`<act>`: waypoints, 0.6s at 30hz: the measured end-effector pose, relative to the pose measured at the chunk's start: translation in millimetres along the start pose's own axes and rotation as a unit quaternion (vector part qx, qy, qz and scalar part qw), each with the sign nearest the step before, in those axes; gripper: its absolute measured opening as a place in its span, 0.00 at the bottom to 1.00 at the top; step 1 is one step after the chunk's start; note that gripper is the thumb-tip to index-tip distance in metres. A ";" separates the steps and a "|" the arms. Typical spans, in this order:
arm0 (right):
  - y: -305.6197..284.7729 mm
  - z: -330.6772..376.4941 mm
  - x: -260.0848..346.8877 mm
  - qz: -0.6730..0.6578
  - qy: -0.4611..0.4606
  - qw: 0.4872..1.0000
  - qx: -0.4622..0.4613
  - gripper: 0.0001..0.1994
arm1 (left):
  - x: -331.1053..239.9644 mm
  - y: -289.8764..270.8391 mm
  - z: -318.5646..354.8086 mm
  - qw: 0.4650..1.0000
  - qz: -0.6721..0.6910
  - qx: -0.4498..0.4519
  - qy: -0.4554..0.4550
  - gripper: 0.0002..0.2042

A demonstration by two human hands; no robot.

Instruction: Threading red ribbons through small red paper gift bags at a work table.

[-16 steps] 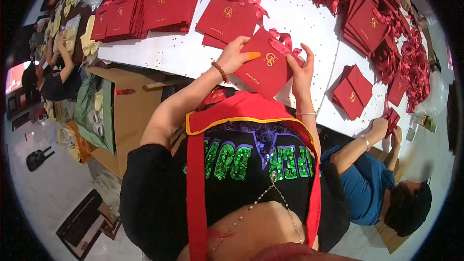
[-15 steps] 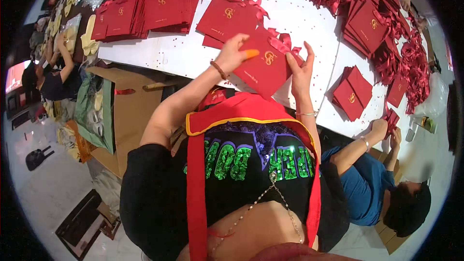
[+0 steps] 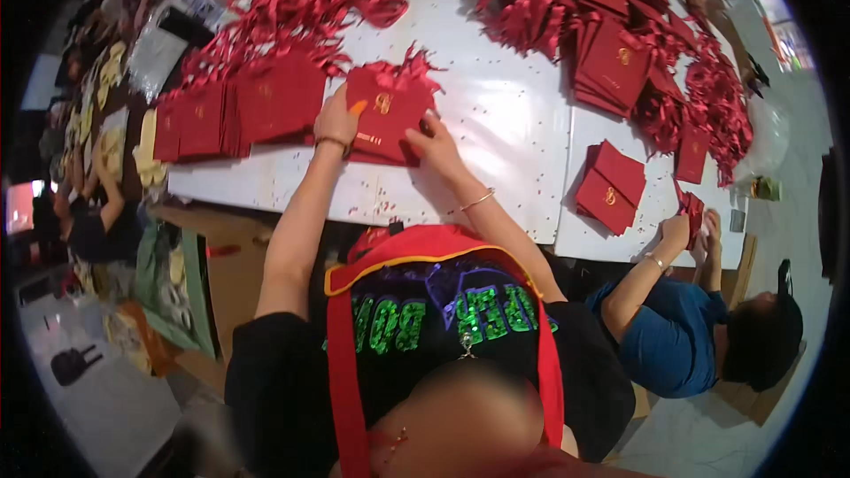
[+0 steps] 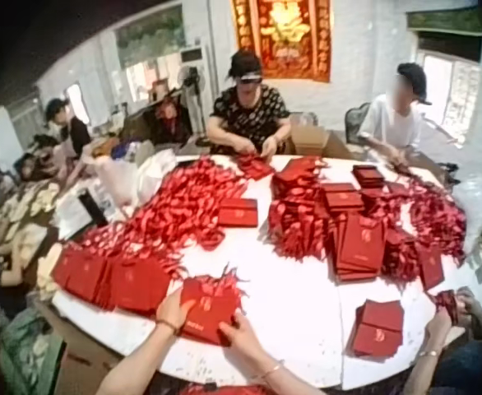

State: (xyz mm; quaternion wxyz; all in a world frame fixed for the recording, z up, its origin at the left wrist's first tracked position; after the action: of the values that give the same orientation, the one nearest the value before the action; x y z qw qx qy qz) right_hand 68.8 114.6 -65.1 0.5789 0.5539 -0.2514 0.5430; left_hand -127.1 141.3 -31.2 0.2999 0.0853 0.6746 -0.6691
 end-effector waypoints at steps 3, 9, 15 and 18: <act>3.6 0.5 9.9 0.007 0.012 1.000 0.024 0.18 | 0.2 0.3 16.2 1.000 0.009 -0.022 0.007 0.23; 3.6 -10.7 -1.1 0.080 -0.016 0.997 0.017 0.19 | 48.6 31.7 19.2 0.988 0.123 -0.093 -0.023 0.25; -11.3 -0.7 16.4 0.046 0.041 0.998 -0.016 0.22 | 23.6 40.2 26.3 0.855 0.485 0.079 -0.164 0.20; -22.2 3.4 21.5 0.054 0.023 0.995 -0.081 0.22 | -1.4 44.2 28.4 0.793 0.578 0.150 -0.124 0.19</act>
State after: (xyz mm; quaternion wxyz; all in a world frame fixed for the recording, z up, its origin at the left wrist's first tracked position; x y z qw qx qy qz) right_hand 96.1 123.5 -53.2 0.5974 0.4776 -0.3108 0.5642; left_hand -94.9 118.6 -66.0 0.6951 0.4195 0.3480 -0.4688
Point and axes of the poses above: each hand's wrist, its own z-axis away from the middle knuckle, its own y-axis out of the palm, x = y × z, the point moved 8 cm from there along -z, towards the middle knuckle, and after that the axes turned 1 degree about x, right-handed, at the moved point
